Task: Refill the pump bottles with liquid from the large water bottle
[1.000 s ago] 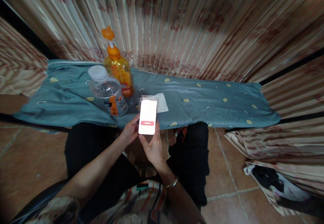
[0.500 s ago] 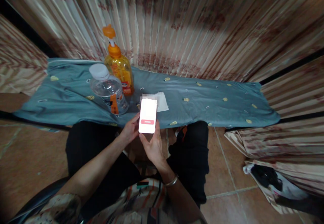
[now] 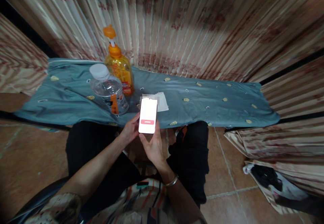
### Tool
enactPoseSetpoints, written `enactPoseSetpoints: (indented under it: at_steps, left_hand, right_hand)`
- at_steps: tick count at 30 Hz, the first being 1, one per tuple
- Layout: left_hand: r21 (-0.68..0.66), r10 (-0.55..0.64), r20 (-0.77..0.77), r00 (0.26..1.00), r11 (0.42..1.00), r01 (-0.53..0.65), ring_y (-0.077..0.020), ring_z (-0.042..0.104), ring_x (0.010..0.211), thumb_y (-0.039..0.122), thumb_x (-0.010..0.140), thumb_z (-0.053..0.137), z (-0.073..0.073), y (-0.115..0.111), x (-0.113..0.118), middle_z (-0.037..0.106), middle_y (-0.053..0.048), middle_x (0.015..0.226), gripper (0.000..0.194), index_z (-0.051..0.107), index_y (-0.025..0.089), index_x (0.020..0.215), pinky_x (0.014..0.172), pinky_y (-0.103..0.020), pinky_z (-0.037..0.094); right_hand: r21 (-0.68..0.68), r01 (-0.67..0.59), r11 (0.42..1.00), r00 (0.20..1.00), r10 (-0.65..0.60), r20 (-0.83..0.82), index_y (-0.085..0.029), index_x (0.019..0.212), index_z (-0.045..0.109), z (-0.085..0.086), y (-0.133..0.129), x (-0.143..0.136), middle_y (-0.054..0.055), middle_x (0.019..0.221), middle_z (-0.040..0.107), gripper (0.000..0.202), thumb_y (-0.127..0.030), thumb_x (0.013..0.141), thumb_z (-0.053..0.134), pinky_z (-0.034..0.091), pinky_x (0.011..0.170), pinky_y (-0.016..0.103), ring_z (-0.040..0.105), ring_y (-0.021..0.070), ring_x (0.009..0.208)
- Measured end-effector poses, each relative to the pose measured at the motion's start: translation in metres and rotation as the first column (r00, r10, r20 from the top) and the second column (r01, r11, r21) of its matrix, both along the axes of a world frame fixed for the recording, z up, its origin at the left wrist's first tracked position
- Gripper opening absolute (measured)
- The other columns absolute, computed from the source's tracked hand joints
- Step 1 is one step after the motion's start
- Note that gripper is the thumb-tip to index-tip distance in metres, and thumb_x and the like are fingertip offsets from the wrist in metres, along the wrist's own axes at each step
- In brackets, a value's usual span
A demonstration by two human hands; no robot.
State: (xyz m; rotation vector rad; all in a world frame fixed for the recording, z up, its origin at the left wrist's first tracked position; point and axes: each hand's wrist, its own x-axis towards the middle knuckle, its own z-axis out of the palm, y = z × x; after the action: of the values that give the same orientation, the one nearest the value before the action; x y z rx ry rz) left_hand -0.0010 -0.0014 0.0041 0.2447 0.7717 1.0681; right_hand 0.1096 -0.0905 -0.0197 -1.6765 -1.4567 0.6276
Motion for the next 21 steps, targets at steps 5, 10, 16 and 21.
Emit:
enactPoseSetpoints:
  at_steps: [5,10,16,21]
  left_hand:
    - [-0.006,0.005,0.001,1.0,1.0,-0.005,-0.0257,0.076,0.102,0.017,0.091,0.06,0.0009,-0.0001,0.0014,0.081,-0.008,0.104,0.037,0.069,0.014,0.127,0.097,-0.036,0.057]
    - [-0.017,0.01,0.009,1.0,1.0,-0.01,-0.0249,0.077,0.099,0.018,0.093,0.058,-0.001,0.0007,0.0023,0.081,-0.008,0.1,0.034,0.07,0.012,0.123,0.097,-0.036,0.057]
    - [-0.027,0.001,0.02,1.0,1.0,0.0,-0.0254,0.077,0.097,0.023,0.092,0.062,-0.002,0.0006,0.0024,0.081,-0.009,0.1,0.033,0.07,0.011,0.121,0.095,-0.036,0.058]
    - [-0.033,0.003,0.028,1.0,0.999,-0.002,-0.0257,0.077,0.1,0.021,0.093,0.059,-0.0022,0.0009,0.0028,0.081,-0.009,0.097,0.031,0.071,0.01,0.12,0.096,-0.036,0.058]
  right_hand:
    - [-0.019,-0.01,1.0,0.999,0.009,-0.042,-0.015,0.161,0.022,0.0018,0.0002,-0.0022,0.02,0.156,0.048,0.091,-0.057,0.092,0.063,0.044,0.116,0.05,0.051,0.0322,0.142]
    - [-0.014,-0.006,1.0,0.998,0.005,-0.069,-0.014,0.161,0.022,0.0032,0.0003,-0.0033,0.02,0.157,0.048,0.09,-0.056,0.092,0.063,0.045,0.116,0.049,0.05,0.0315,0.143]
    - [-0.063,-0.004,0.998,0.999,0.001,-0.037,-0.014,0.162,0.021,0.003,0.0004,-0.0016,0.019,0.156,0.049,0.093,-0.056,0.091,0.064,0.045,0.116,0.049,0.051,0.0318,0.142]
    - [-0.023,0.003,1.0,0.998,-0.005,-0.061,-0.014,0.161,0.023,0.0014,0.0012,-0.0024,0.02,0.158,0.046,0.092,-0.055,0.091,0.065,0.044,0.117,0.051,0.049,0.0334,0.143]
